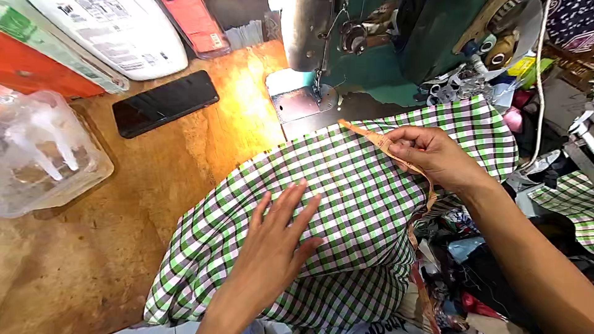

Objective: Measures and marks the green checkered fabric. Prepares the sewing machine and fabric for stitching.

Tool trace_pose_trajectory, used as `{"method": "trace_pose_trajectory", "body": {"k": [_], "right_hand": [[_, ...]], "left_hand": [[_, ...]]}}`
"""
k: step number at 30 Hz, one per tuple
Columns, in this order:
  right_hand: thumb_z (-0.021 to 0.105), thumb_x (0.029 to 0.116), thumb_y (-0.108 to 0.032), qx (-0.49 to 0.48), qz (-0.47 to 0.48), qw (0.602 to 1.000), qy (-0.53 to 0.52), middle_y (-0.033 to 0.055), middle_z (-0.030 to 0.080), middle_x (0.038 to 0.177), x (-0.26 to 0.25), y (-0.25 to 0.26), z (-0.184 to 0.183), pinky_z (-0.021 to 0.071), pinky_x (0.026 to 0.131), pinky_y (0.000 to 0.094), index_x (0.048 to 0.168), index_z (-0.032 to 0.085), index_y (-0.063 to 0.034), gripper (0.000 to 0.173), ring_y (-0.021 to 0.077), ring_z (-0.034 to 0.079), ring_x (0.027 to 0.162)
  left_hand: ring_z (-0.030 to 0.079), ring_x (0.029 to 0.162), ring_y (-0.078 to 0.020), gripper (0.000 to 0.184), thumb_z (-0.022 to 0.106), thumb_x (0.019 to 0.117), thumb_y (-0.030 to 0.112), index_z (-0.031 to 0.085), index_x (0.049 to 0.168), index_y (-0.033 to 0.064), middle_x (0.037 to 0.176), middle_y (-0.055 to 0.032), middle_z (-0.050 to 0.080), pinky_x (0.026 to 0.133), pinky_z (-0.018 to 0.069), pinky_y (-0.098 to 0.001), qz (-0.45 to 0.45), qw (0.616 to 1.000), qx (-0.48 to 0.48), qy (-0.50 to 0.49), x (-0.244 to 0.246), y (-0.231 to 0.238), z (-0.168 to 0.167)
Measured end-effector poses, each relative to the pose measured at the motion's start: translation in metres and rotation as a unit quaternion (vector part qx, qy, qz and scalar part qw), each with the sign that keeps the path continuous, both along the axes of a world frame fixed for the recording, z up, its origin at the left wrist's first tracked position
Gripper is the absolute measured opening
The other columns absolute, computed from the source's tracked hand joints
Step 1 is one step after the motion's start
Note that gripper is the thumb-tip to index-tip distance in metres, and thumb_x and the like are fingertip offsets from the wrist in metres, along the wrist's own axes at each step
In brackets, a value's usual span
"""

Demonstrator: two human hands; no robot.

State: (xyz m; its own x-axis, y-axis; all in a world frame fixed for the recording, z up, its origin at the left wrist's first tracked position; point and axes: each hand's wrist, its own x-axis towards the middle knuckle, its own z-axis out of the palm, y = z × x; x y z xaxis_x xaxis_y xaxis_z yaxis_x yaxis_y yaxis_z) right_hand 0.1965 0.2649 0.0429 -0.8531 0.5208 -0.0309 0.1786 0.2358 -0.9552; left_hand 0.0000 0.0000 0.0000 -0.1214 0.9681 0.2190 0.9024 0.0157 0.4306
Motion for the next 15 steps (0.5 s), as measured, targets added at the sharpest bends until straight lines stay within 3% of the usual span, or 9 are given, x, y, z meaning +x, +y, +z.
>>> {"method": "trace_pose_trajectory", "body": {"k": [4, 8, 10, 12, 15], "right_hand": [[0.049, 0.1036, -0.007, -0.078, -0.01, 0.997, 0.028, -0.009, 0.06, 0.069, 0.005, 0.008, 0.001, 0.0414, 0.049, 0.0101, 0.107, 0.058, -0.0124, 0.011, -0.0044, 0.051, 0.053], [0.047, 0.1066, -0.011, -0.149, -0.042, 0.985, 0.08, -0.0097, 0.055, 0.063, 0.009, 0.012, 0.001, 0.0399, 0.045, 0.0109, 0.102, 0.059, -0.017, 0.014, -0.004, 0.046, 0.047], [0.053, 0.1033, -0.009, -0.102, -0.02, 0.992, 0.074, -0.0103, 0.06, 0.069, 0.005, 0.004, 0.006, 0.0421, 0.047, 0.0106, 0.101, 0.065, -0.0147, 0.013, -0.0049, 0.049, 0.051], [0.061, 0.0974, -0.007, -0.017, 0.059, 0.997, 0.046, -0.0096, 0.066, 0.075, -0.002, -0.01, 0.014, 0.0462, 0.051, 0.0116, 0.099, 0.071, -0.0098, 0.01, -0.0049, 0.055, 0.057], [0.065, 0.0977, -0.012, 0.075, 0.192, 0.978, -0.026, -0.0071, 0.061, 0.065, -0.019, -0.038, 0.022, 0.0425, 0.045, 0.012, 0.097, 0.075, -0.0054, 0.012, -0.0046, 0.051, 0.051]], "left_hand": [[0.047, 0.138, -0.0471, 0.056, 0.041, 0.1062, 0.046, 0.056, 0.145, 0.0082, 0.151, -0.0248, 0.049, 0.11, 0.0321, -0.0696, 0.089, 0.996, -0.009, 0.002, -0.02, -0.031, 0.007], [0.046, 0.138, -0.0456, 0.053, 0.044, 0.1058, 0.043, 0.059, 0.143, 0.0092, 0.148, -0.0247, 0.051, 0.111, 0.0314, -0.0629, 0.118, 0.993, -0.001, -0.008, -0.025, -0.042, -0.002], [0.051, 0.131, -0.0441, 0.05, 0.047, 0.1047, 0.043, 0.064, 0.138, 0.009, 0.143, -0.0239, 0.056, 0.107, 0.0358, -0.059, 0.131, 0.991, 0.022, -0.004, -0.023, -0.042, -0.003], [0.054, 0.117, -0.0426, 0.046, 0.052, 0.1027, 0.041, 0.069, 0.13, 0.0086, 0.133, -0.0244, 0.06, 0.097, 0.0377, -0.0567, 0.147, 0.988, 0.047, 0.002, -0.021, -0.041, -0.002], [0.059, 0.102, -0.0373, 0.038, 0.059, 0.1012, 0.032, 0.071, 0.124, 0.0051, 0.116, -0.023, 0.065, 0.087, 0.0443, -0.0486, 0.164, 0.984, 0.064, 0.011, -0.011, -0.038, 0.004]]}}
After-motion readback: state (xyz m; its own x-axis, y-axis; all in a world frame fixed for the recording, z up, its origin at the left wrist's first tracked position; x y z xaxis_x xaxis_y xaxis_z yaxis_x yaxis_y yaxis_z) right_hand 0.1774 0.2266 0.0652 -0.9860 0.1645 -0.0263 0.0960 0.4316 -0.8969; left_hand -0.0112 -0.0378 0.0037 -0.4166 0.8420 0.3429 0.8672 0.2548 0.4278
